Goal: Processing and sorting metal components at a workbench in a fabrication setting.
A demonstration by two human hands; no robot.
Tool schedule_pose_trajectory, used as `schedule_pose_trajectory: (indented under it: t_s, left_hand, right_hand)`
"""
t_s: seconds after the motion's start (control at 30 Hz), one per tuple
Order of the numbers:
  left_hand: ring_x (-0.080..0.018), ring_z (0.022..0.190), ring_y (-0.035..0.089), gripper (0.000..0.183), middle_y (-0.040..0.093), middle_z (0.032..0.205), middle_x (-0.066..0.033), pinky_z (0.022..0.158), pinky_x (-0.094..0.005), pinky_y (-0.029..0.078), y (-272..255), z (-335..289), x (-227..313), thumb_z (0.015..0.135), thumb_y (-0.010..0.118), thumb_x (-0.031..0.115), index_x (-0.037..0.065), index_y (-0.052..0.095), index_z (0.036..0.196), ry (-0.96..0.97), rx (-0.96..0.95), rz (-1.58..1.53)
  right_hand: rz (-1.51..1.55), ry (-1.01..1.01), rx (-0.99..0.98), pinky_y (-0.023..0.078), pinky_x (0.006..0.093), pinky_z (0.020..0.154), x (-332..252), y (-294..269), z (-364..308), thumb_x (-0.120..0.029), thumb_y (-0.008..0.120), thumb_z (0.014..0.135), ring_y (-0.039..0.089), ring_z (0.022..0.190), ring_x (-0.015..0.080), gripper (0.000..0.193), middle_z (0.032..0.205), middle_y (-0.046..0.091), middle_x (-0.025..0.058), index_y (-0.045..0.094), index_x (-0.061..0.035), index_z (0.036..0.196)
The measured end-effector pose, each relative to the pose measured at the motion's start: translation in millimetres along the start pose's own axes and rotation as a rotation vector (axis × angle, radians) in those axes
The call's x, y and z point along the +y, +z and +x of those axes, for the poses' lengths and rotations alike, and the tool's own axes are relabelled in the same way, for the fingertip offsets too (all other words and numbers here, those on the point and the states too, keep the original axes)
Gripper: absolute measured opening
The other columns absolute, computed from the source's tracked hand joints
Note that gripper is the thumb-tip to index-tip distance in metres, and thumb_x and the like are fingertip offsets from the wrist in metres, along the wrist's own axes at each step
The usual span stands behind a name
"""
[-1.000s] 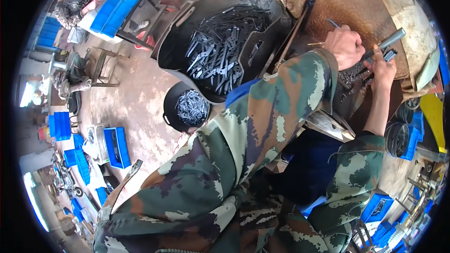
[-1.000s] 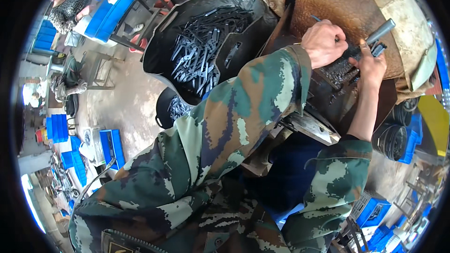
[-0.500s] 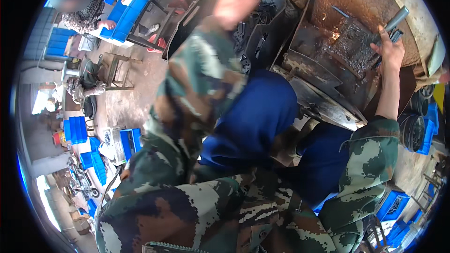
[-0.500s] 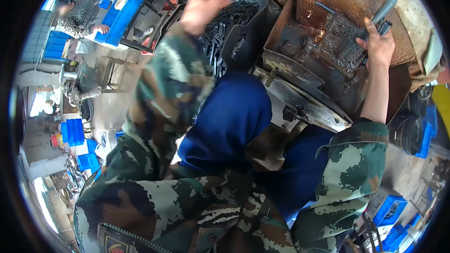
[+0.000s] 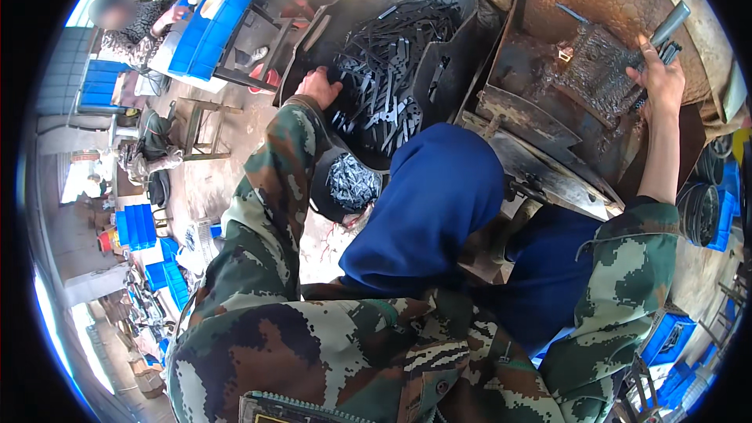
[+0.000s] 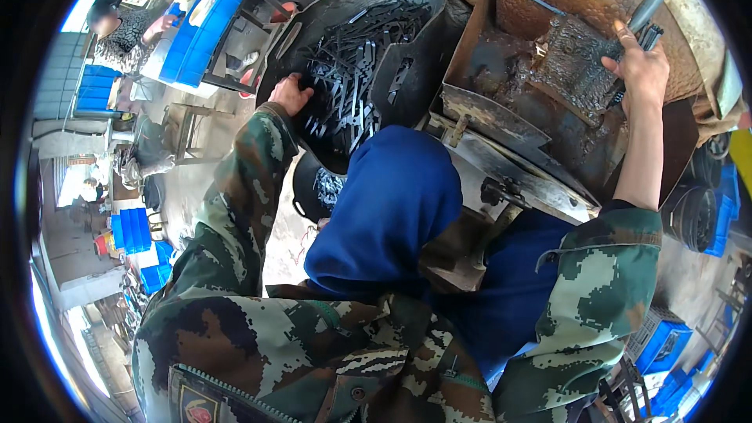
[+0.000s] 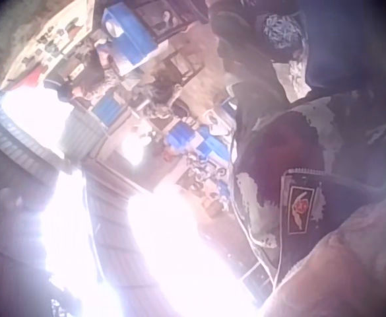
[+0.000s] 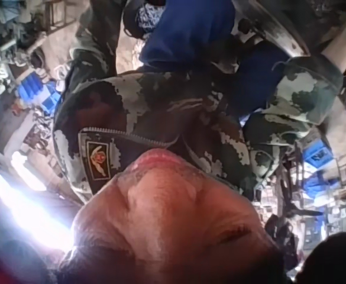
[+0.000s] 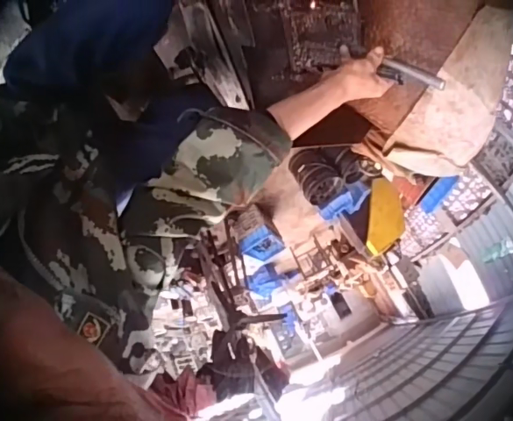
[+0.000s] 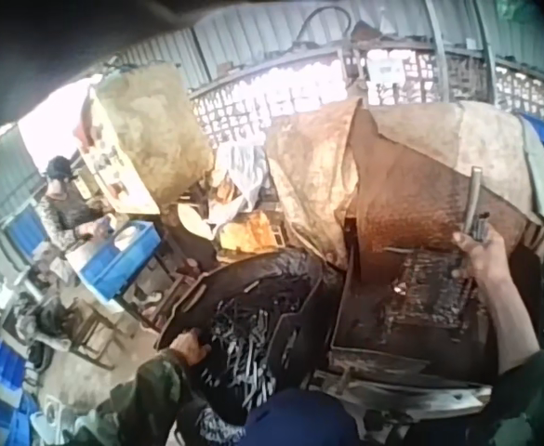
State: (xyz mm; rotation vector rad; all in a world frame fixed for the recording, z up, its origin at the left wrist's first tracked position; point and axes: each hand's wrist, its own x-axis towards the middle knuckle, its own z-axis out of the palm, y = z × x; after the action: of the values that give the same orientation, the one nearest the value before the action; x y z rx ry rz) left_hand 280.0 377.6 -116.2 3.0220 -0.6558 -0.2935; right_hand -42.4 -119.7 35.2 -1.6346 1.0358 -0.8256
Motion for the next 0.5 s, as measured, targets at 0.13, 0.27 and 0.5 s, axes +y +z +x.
schedule_pose_trajectory:
  t_s: [0.13,0.27,0.5]
  left_hand:
    - [-0.0372,0.113,0.06,0.054,0.061,0.122,-0.022,0.093,-0.0458,0.05,1.1,3.6,19.0,0.08,0.071,0.038,0.007,0.058,0.123,0.0,0.016,0.126]
    - [-0.035,0.107,0.064,0.05,0.067,0.112,-0.0192,0.088,-0.0458,0.052,-9.9,7.1,30.6,0.081,0.071,0.038,0.008,0.06,0.119,-0.096,-0.089,0.165]
    - [-0.035,0.106,0.064,0.04,0.068,0.111,-0.0169,0.087,-0.0452,0.052,-11.1,9.9,29.7,0.081,0.072,0.038,0.007,0.068,0.106,-0.119,-0.106,0.194]
  right_hand:
    - [-0.009,0.017,0.01,0.06,0.0262,0.06,-1.5,-1.6,-3.1,-0.02,0.071,0.088,0.063,0.078,0.0145,0.036,0.108,0.064,0.0131,0.06,0.0029,0.113]
    - [-0.01,0.017,0.01,0.06,0.0259,0.06,-5.4,0.0,-3.7,-0.02,0.071,0.087,0.063,0.076,0.0146,0.037,0.109,0.064,0.0135,0.06,0.0029,0.114]
    - [0.024,0.021,0.003,0.06,0.025,0.06,-6.8,-0.9,-4.6,-0.018,0.071,0.088,0.062,0.07,0.0121,0.035,0.103,0.064,0.011,0.06,0.0033,0.113]
